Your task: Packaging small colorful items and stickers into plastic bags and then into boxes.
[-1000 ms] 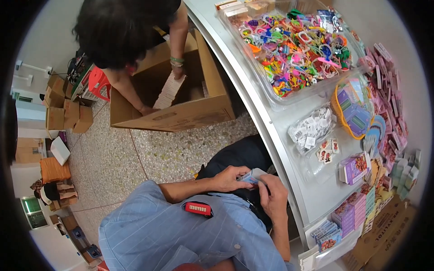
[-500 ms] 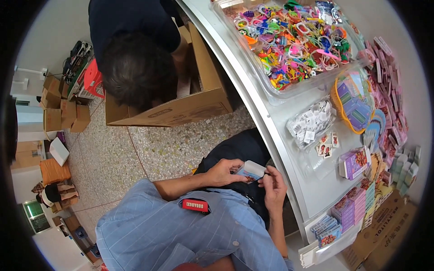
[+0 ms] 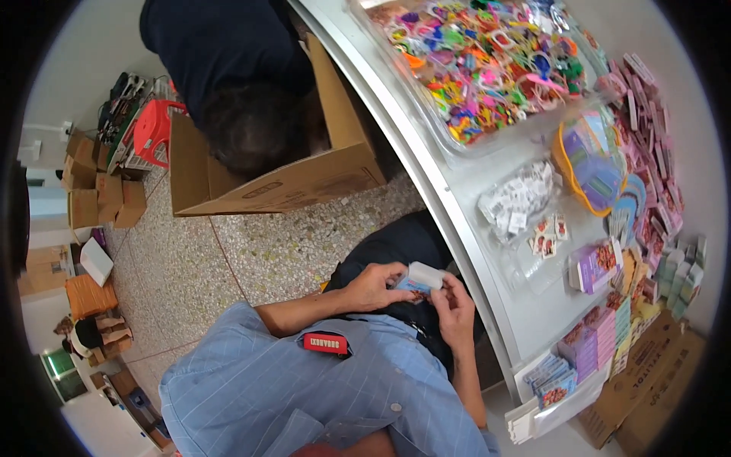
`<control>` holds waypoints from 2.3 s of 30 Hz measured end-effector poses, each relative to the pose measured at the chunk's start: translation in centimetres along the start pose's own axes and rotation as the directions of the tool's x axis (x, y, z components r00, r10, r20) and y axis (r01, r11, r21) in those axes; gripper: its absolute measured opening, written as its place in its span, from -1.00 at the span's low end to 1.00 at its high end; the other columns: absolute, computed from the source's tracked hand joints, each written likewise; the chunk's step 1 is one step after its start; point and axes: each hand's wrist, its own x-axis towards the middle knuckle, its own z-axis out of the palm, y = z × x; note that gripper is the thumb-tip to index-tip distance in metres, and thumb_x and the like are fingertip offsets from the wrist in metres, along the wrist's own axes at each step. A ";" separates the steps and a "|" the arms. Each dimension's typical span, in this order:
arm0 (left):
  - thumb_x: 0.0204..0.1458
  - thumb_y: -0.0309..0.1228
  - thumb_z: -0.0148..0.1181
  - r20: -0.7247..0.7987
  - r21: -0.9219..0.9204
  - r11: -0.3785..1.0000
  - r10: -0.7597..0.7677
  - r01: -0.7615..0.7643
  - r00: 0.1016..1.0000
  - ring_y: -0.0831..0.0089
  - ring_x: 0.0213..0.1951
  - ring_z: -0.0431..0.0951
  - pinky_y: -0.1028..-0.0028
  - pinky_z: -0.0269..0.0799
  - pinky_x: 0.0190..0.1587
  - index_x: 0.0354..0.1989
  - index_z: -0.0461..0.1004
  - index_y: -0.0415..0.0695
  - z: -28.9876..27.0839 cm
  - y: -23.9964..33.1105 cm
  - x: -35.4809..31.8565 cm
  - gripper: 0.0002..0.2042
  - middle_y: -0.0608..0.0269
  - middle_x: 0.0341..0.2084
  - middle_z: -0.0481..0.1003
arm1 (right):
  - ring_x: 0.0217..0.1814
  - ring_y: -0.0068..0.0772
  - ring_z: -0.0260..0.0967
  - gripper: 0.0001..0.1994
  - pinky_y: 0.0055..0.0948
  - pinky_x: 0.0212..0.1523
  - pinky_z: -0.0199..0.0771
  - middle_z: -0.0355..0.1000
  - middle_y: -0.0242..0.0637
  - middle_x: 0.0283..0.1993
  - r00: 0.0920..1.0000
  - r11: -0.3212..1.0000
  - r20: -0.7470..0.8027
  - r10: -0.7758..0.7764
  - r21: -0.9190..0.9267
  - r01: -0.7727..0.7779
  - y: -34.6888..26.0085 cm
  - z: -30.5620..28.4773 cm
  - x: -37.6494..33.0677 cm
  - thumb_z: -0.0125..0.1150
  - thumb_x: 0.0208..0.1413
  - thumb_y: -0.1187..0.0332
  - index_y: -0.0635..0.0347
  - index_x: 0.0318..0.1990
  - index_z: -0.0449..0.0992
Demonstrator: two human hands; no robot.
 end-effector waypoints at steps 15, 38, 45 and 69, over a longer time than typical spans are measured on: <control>-0.10 -0.43 0.53 -0.015 0.380 0.925 0.023 -0.016 1.000 0.56 -0.57 0.35 0.49 0.28 -0.51 -0.16 0.64 -0.18 -1.6 2.0 -0.4 -0.70 0.28 -0.46 0.48 | -0.34 -0.63 0.40 -0.71 -0.57 -0.26 0.46 0.51 -0.34 -0.25 0.990 0.984 0.129 0.056 0.160 -0.076 0.3 0.4 0.7 0.14 0.33 0.35 0.32 0.10 0.51; 0.14 -0.42 0.29 0.245 -0.435 0.723 -0.479 0.537 0.843 0.38 -0.40 0.71 0.61 0.59 -0.50 -0.07 0.55 -0.24 -4.7 2.8 1.5 -0.77 0.12 -0.24 0.63 | -0.56 -0.75 0.23 -0.76 -0.69 -0.55 0.22 0.49 -0.46 -0.35 0.989 0.983 0.105 0.108 0.140 -0.123 -0.1 2.7 2.1 0.33 0.20 0.30 0.32 -0.14 0.65; 0.14 -0.51 0.26 0.174 -0.405 0.799 -0.410 0.444 0.896 0.38 -0.44 0.70 0.56 0.64 -0.47 -0.07 0.55 -0.25 -4.2 3.0 1.8 -0.80 0.11 -0.30 0.63 | -0.49 -0.67 0.34 -0.74 -0.62 -0.45 0.41 0.52 -0.34 -0.30 0.985 0.922 0.158 0.074 0.366 -0.128 1.2 1.6 2.2 0.23 0.25 0.39 0.33 0.01 0.59; 0.18 -0.55 0.24 0.069 -0.181 0.970 -0.150 0.161 0.986 0.52 -0.47 0.65 0.61 0.61 -0.42 -0.11 0.61 -0.32 -3.2 2.2 1.9 -0.85 0.07 -0.22 0.63 | -0.44 -0.62 0.40 -0.86 -0.64 -0.45 0.45 0.45 -0.23 -0.15 0.988 0.971 0.033 -0.151 0.193 0.142 1.4 1.5 2.4 0.24 0.22 0.54 0.40 -0.11 0.60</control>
